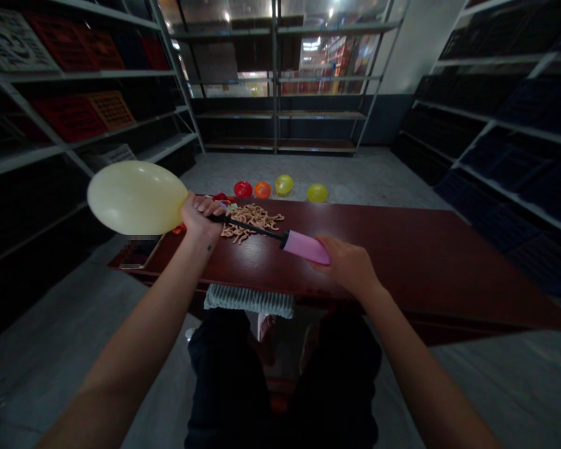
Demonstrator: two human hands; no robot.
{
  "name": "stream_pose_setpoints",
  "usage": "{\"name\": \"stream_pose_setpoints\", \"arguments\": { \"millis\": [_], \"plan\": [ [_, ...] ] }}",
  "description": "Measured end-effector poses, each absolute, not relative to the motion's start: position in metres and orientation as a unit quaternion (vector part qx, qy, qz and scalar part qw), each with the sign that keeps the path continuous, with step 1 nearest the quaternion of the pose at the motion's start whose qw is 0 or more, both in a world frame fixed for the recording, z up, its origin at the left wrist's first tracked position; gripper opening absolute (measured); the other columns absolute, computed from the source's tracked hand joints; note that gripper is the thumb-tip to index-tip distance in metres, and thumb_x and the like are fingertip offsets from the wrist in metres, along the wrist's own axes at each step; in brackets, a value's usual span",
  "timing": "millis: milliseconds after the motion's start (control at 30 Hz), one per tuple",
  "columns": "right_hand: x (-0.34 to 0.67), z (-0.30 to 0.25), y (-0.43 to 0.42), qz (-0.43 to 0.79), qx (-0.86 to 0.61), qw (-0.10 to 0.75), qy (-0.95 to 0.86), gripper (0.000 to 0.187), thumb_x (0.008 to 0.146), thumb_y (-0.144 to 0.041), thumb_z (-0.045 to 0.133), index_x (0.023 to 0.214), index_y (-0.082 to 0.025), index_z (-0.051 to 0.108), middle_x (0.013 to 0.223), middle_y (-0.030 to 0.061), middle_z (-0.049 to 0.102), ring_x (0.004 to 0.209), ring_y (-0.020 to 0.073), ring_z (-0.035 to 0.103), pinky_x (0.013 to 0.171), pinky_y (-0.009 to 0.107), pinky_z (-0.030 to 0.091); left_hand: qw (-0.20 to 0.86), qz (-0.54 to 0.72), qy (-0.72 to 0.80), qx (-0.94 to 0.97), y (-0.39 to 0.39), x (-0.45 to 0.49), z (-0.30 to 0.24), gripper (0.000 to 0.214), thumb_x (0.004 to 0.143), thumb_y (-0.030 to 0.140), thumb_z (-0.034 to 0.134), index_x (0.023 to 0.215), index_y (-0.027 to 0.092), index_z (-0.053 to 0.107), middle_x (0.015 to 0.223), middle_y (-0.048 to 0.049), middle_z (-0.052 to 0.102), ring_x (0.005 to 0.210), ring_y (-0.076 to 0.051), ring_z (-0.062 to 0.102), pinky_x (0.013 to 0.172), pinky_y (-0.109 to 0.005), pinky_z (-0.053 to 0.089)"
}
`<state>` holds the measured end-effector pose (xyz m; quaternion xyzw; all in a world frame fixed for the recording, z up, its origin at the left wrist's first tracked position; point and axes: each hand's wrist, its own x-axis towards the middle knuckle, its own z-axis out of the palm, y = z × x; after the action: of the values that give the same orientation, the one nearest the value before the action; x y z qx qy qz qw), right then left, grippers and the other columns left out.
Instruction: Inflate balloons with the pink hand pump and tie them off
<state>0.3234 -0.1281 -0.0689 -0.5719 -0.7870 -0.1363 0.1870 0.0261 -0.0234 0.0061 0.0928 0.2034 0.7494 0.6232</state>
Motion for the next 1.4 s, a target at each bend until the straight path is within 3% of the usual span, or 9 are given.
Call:
{"name": "stream_pose_setpoints", "arguments": {
  "millis": [200, 300, 467, 733, 1167, 1400],
  "plan": [
    [0.321, -0.068, -0.124, -0.021, -0.596, 0.204, -0.776, 0.047, 0.079, -0.049, 0.064, 0.119, -0.024, 0.062, 0.103, 0.0051, 0.074, 0.085, 0.0251, 0.071, 0.071, 0.033, 0.050, 0.625, 0.750, 0.178, 0.123, -0.035, 0.055, 0.004, 0.050, 0.097, 0.039, 0.046, 0.056, 0.020, 0.023, 0.043, 0.0076, 0.020, 0.033, -0.005, 0.021, 0.036, -0.023, 0.020],
    [0.307, -0.062, -0.124, -0.005, -0.597, 0.213, -0.774, 0.047, 0.078, -0.049, 0.065, 0.117, -0.024, 0.064, 0.101, 0.0059, 0.074, 0.084, 0.0257, 0.071, 0.070, 0.033, 0.049, 0.632, 0.741, 0.179, 0.135, -0.044, 0.076, 0.001, 0.054, 0.094, 0.045, 0.053, 0.056, 0.020, 0.024, 0.043, 0.0081, 0.021, 0.033, -0.005, 0.020, 0.037, -0.022, 0.019],
    [0.282, -0.052, -0.121, 0.008, -0.590, 0.210, -0.780, 0.047, 0.078, -0.052, 0.065, 0.117, -0.025, 0.063, 0.099, 0.0057, 0.075, 0.083, 0.0259, 0.070, 0.069, 0.032, 0.047, 0.647, 0.731, 0.179, 0.122, -0.059, 0.100, -0.006, 0.052, 0.096, 0.042, 0.047, 0.057, 0.020, 0.023, 0.044, 0.0078, 0.020, 0.034, -0.005, 0.019, 0.037, -0.021, 0.018],
    [0.283, -0.060, -0.125, -0.065, -0.559, 0.172, -0.808, 0.048, 0.085, -0.054, 0.056, 0.121, -0.022, 0.059, 0.107, 0.0074, 0.073, 0.083, 0.0231, 0.069, 0.063, 0.030, 0.042, 0.651, 0.723, 0.228, 0.047, -0.048, 0.094, -0.028, 0.041, 0.096, 0.026, 0.043, 0.060, 0.020, 0.023, 0.045, 0.0084, 0.022, 0.033, -0.005, 0.021, 0.038, -0.021, 0.017],
    [0.334, -0.090, -0.131, -0.188, -0.533, 0.167, -0.808, 0.047, 0.091, -0.052, 0.051, 0.120, -0.016, 0.057, 0.106, 0.0116, 0.072, 0.083, 0.0233, 0.070, 0.068, 0.031, 0.048, 0.646, 0.723, 0.241, 0.042, -0.017, 0.047, -0.024, 0.039, 0.096, 0.026, 0.040, 0.061, 0.020, 0.023, 0.044, 0.0087, 0.023, 0.032, -0.005, 0.023, 0.039, -0.021, 0.020],
    [0.335, -0.086, -0.131, -0.157, -0.544, 0.187, -0.803, 0.045, 0.088, -0.049, 0.056, 0.121, -0.017, 0.058, 0.110, 0.0115, 0.072, 0.086, 0.0247, 0.070, 0.072, 0.034, 0.050, 0.629, 0.741, 0.226, 0.061, -0.018, 0.036, -0.015, 0.042, 0.096, 0.028, 0.041, 0.060, 0.020, 0.021, 0.044, 0.0089, 0.021, 0.032, -0.005, 0.022, 0.038, -0.021, 0.020]
  ]
}}
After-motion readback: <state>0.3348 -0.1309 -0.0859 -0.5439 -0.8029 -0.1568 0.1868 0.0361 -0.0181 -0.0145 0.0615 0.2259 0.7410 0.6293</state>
